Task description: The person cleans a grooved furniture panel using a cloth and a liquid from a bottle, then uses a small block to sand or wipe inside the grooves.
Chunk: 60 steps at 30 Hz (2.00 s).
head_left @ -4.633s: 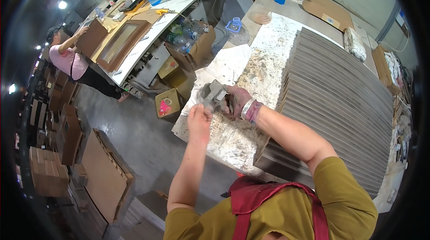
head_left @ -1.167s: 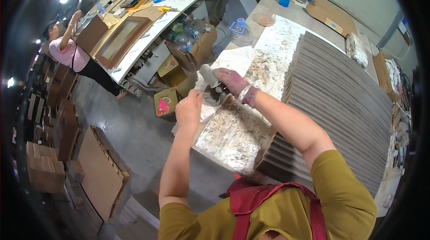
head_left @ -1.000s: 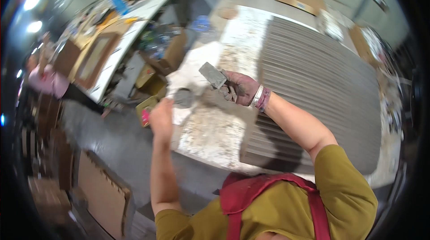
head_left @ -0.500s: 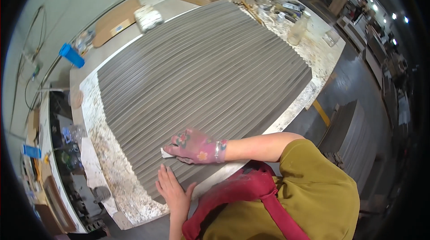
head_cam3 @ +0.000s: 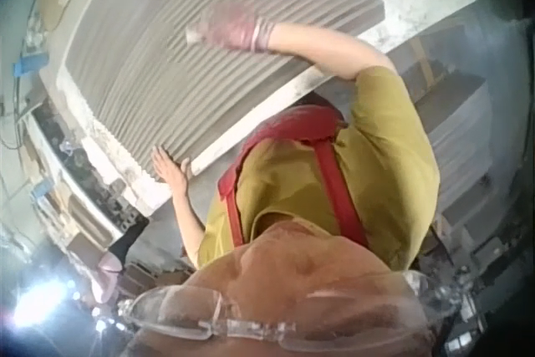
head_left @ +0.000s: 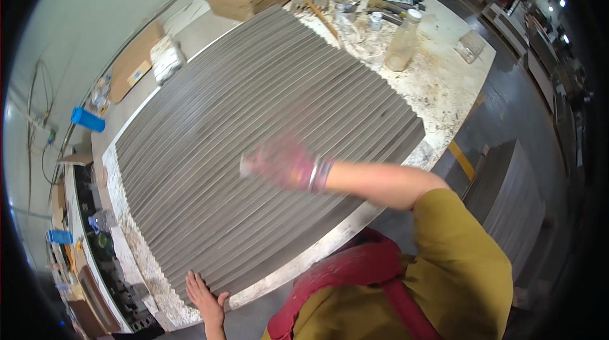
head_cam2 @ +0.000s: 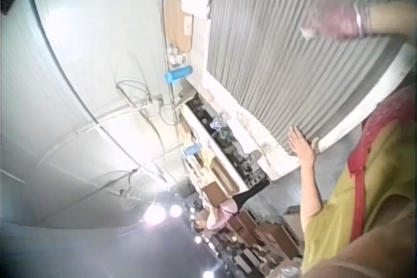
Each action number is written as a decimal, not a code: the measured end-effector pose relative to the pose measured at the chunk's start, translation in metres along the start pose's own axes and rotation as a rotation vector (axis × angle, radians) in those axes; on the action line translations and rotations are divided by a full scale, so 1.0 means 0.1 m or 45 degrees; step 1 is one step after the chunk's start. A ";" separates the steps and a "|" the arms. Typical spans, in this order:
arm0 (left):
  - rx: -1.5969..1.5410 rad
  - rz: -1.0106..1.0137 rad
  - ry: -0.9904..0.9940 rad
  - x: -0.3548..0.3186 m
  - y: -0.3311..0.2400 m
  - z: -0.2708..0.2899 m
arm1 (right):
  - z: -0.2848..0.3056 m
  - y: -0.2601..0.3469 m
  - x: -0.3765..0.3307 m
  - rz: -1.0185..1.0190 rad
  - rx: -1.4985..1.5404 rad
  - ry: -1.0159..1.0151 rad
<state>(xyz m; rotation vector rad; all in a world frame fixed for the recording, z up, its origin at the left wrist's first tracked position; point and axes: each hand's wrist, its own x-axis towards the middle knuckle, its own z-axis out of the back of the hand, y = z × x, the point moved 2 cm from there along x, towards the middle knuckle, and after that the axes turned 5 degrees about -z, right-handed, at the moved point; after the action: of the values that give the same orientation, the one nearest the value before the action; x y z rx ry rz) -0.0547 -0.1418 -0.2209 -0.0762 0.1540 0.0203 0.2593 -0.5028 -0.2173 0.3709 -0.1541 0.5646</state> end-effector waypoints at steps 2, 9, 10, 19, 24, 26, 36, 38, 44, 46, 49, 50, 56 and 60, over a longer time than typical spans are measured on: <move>0.021 -0.019 0.002 -0.03 0.01 -0.01 | -0.12 0.06 -0.12 -0.169 0.254 0.188; 0.026 -0.076 0.000 0.07 -0.03 -0.04 | 1.19 -2.78 -0.61 -0.800 -0.462 -0.222; 0.025 -0.059 0.012 0.08 -0.03 -0.04 | 1.18 -2.68 -0.54 -0.866 -0.432 -0.185; 0.026 -0.076 -0.023 0.02 -0.01 -0.04 | 1.20 -2.98 -0.51 -0.980 -0.414 -0.101; 0.039 -0.038 -0.047 -0.05 0.00 -0.02 | 0.91 -1.17 -0.21 -0.403 -0.190 0.012; 0.014 -0.026 -0.032 0.02 -0.08 0.02 | 0.51 -0.28 -0.47 -0.046 -0.126 0.178; 0.152 0.127 -0.233 -0.07 -0.15 -0.09 | 1.29 -2.13 -0.82 -0.513 -0.419 -0.469; 0.138 0.149 -0.291 -0.22 -0.10 -0.14 | 1.05 -1.06 -0.43 -0.528 -0.399 0.087; 0.088 0.132 -0.325 -0.17 -0.10 -0.18 | 1.07 -2.45 -0.96 -0.985 -0.407 0.105; 0.089 0.123 -0.348 -0.18 -0.06 -0.22 | 1.32 -2.66 -1.10 -0.792 -0.455 -0.228; 0.045 0.170 -0.393 -0.19 -0.09 -0.25 | 1.25 -1.98 -0.80 -0.274 -0.383 -0.529; 0.048 0.216 -0.377 -0.26 -0.11 -0.22 | 1.08 -1.27 -0.59 -0.235 -0.040 -0.373; -0.081 0.302 -0.528 -0.09 -0.29 -0.19 | -0.11 1.07 -0.61 0.279 0.231 0.195; -0.010 0.332 -0.612 -0.28 -0.46 -0.10 | 0.08 0.12 -0.31 -0.076 0.002 0.199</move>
<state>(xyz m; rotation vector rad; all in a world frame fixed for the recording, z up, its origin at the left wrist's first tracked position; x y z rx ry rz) -0.0831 -0.1885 -0.2233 -0.0572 -0.3179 0.2974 0.2266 -0.5122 -0.2144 0.3303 0.0080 0.5328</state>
